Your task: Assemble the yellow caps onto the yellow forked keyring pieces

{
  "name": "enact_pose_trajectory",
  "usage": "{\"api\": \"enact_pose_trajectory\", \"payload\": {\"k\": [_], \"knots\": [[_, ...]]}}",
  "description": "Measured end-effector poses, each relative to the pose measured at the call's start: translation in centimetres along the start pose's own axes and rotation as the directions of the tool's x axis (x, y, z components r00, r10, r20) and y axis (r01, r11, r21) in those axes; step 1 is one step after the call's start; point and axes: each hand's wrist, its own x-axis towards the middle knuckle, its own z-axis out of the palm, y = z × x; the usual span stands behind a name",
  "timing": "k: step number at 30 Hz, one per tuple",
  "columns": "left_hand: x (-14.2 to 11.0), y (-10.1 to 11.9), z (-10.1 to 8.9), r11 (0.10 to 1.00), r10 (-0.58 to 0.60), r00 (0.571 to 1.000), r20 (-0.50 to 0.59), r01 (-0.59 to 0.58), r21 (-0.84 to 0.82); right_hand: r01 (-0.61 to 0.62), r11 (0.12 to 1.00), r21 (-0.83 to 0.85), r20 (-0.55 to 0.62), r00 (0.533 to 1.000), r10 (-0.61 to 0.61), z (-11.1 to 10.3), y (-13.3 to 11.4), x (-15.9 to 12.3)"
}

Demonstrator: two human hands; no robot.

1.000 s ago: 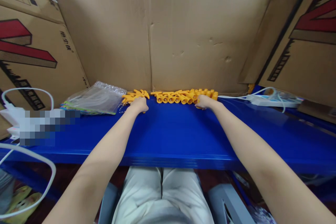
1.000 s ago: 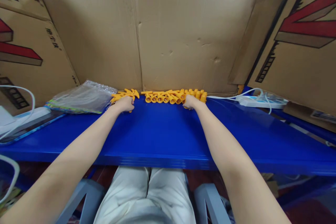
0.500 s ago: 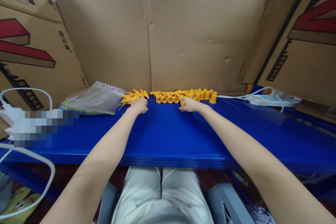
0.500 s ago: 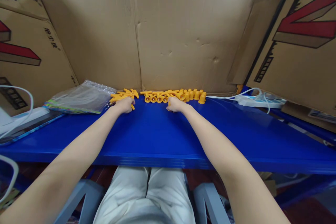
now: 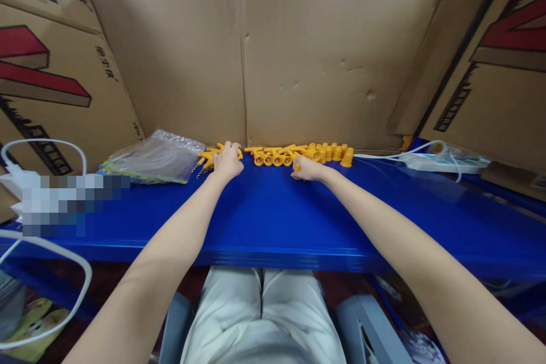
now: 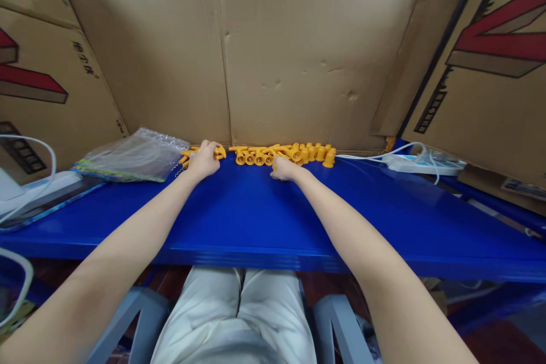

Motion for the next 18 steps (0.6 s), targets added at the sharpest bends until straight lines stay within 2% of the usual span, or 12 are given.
{"api": "enact_pose_trajectory", "payload": {"k": [9,14,18], "knots": [[0.4,0.0,0.4,0.973,-0.069,0.988,-0.141,0.036,-0.229,-0.046,0.999,0.011,0.034,0.998,0.046,-0.1,-0.6,0.1],[0.9,-0.1,0.6,0.929,-0.084,0.960,-0.267,-0.022,-0.370,0.032,0.999,-0.012,-0.118,0.992,-0.033,0.5,0.0,0.0],[1.2,0.1,0.6,0.882,-0.089,0.953,-0.289,-0.059,-0.467,0.067,0.997,0.041,-0.144,0.988,-0.060,0.9,0.5,-0.4]]}}
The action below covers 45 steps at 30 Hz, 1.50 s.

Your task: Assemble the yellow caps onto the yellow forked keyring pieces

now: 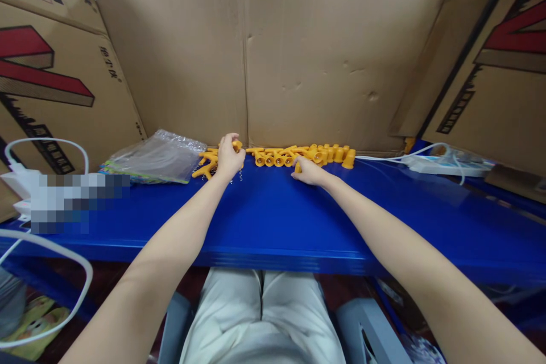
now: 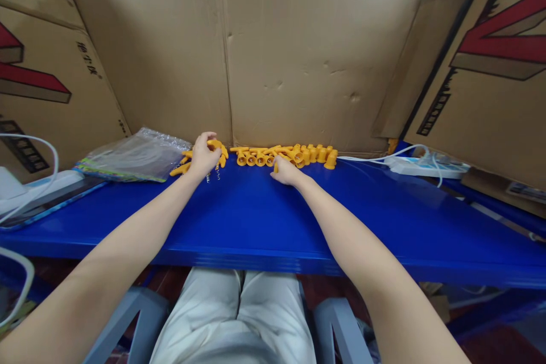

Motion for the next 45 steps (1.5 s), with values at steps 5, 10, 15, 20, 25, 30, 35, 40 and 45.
{"api": "enact_pose_trajectory", "payload": {"k": [5,10,15,20,25,30,35,40,45], "knots": [[0.3,0.1,0.8,0.963,-0.157,0.987,0.039,0.162,-0.218,-0.065,0.992,0.105,-0.055,0.996,0.071,0.0,0.1,-0.3],[-0.2,0.2,1.3,0.892,-0.239,0.936,0.257,0.316,-0.323,-0.028,0.988,0.153,0.006,1.000,0.027,0.3,-0.1,-0.1],[-1.2,0.5,0.8,0.983,-0.166,0.808,0.566,0.182,0.027,0.125,0.992,-0.019,-0.060,0.990,-0.126,0.6,-0.5,-0.4],[-1.6,0.8,0.5,0.951,-0.005,0.715,0.699,-0.212,0.224,0.182,0.970,-0.159,-0.059,0.979,-0.193,0.3,-1.2,-0.8],[-1.6,0.9,0.2,0.913,-0.009,0.668,0.744,-0.298,0.280,0.208,0.955,-0.211,-0.057,0.973,-0.224,-0.2,-1.5,-1.1],[-1.7,1.1,0.2,0.932,0.068,0.674,0.736,-0.306,0.194,0.210,0.933,-0.293,-0.013,0.975,-0.223,-0.5,-1.0,-1.1],[-1.6,1.0,0.1,0.928,0.064,0.695,0.716,-0.305,0.213,0.178,0.948,-0.263,-0.029,0.981,-0.192,-0.4,-0.2,-0.5],[-1.4,0.5,-0.1,0.909,-0.007,0.701,0.713,-0.292,0.296,0.215,0.952,-0.218,-0.066,0.970,-0.234,-0.1,0.2,0.0],[-1.4,0.5,0.0,0.912,0.003,0.710,0.705,-0.291,0.289,0.237,0.948,-0.212,-0.051,0.966,-0.252,-0.1,-0.1,-0.2]]}}
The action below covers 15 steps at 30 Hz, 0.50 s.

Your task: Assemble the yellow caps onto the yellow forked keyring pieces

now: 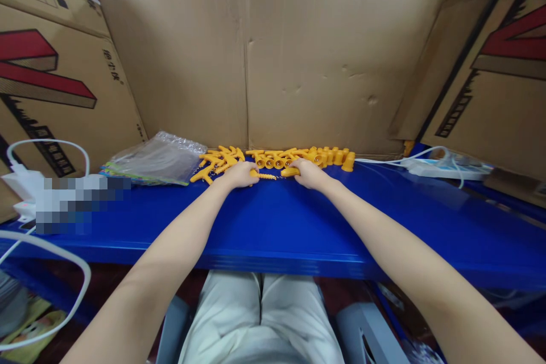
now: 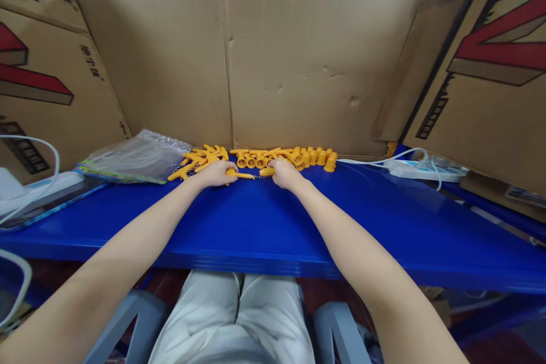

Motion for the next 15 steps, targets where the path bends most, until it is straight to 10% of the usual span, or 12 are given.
{"api": "enact_pose_trajectory", "payload": {"k": [7,15], "knots": [[-0.5,0.5,-0.5,0.998,-0.020,1.000,-0.023,0.019,-0.061,-0.068,0.997,-0.032,-0.001,0.998,0.068,-0.4,0.3,-0.3],[-0.3,0.4,-0.3,0.996,0.043,0.993,-0.110,-0.051,-0.071,0.257,0.957,0.136,-0.110,0.964,-0.243,0.6,0.5,0.2]]}}
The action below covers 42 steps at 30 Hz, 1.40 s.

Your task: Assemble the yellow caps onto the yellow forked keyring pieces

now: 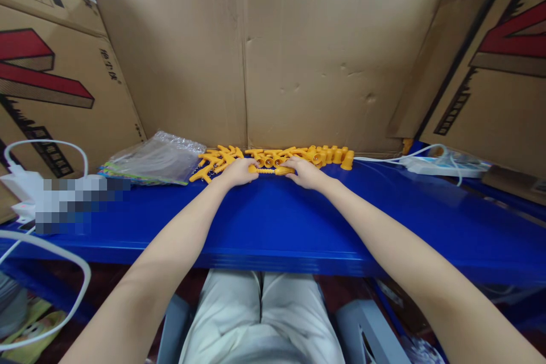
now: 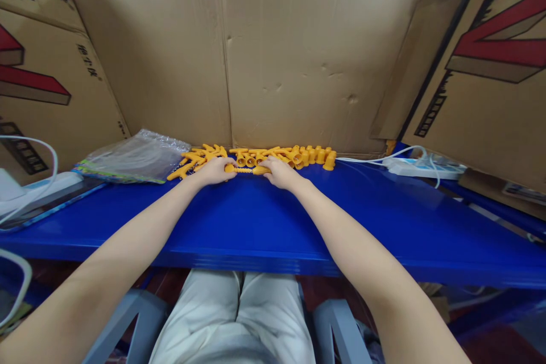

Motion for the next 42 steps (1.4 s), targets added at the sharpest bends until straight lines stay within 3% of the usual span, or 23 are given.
{"api": "enact_pose_trajectory", "payload": {"k": [7,14,19,24,28,33,42], "knots": [[0.3,-0.4,0.2,0.994,-0.057,0.998,-0.001,0.056,-0.096,-0.007,0.999,0.046,-0.034,0.999,0.009,0.2,0.4,0.0],[0.1,-0.1,0.0,1.000,-0.012,1.000,-0.022,0.012,0.014,-0.037,0.992,0.121,0.013,0.999,0.035,0.6,-0.6,0.2],[0.2,-0.3,-0.1,0.999,-0.034,0.999,-0.012,0.035,0.034,-0.098,0.965,0.243,-0.046,0.993,0.112,0.2,-0.2,0.2],[0.3,-0.4,-0.2,0.999,-0.032,0.999,-0.022,0.033,0.038,-0.220,0.819,0.530,0.028,0.970,0.242,0.3,0.8,0.1],[0.1,-0.2,-0.4,0.999,-0.048,0.999,-0.015,0.048,0.018,-0.284,0.672,0.684,0.131,0.954,0.270,-0.5,0.6,-0.1],[0.1,0.0,-0.3,1.000,-0.026,0.999,-0.023,0.026,0.011,-0.400,0.570,0.717,0.274,0.915,0.297,-1.4,-0.3,-0.4],[0.4,-0.1,0.2,0.996,-0.046,0.999,-0.021,0.045,-0.078,-0.554,0.458,0.695,0.383,0.824,0.417,-1.3,-0.8,-0.2]]}}
